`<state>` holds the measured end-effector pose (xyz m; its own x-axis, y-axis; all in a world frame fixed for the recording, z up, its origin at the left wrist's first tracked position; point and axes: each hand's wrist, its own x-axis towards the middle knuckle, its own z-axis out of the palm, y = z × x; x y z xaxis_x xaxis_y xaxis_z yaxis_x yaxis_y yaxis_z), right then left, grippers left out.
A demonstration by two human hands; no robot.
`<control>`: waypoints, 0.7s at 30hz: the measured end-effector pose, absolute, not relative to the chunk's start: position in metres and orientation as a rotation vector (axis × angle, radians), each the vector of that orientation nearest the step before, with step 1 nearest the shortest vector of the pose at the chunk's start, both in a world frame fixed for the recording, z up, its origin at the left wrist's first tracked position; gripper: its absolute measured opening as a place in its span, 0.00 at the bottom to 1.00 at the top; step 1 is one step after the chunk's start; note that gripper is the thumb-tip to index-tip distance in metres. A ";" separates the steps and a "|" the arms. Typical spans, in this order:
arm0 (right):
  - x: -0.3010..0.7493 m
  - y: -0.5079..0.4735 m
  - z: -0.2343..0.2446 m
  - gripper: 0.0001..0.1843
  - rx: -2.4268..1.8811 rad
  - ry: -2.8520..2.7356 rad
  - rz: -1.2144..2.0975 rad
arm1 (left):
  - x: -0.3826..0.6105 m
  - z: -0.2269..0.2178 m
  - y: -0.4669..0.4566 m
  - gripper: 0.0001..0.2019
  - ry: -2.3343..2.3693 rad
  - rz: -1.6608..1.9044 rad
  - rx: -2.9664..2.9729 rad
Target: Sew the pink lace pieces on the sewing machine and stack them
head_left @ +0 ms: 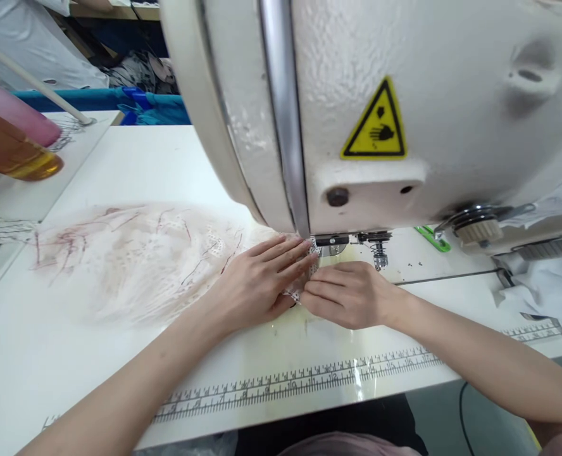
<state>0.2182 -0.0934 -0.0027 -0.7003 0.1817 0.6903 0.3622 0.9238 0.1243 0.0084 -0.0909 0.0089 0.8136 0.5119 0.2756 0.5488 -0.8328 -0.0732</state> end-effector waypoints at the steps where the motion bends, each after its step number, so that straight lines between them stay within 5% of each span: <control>1: 0.218 -0.093 -0.003 0.06 -0.381 -2.351 -0.326 | 0.008 0.010 -0.091 0.23 -0.842 -0.359 -2.853; 21: 0.230 -0.094 -0.016 0.07 -0.543 -2.446 -0.227 | 0.020 0.004 -0.096 0.21 -0.930 -0.404 -2.744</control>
<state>0.2305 -0.0941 -0.0164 -0.7261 0.3272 0.6048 0.4329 0.9009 0.0323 0.0197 -0.0957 0.0044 0.7625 0.5599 0.3243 0.6191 -0.7770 -0.1140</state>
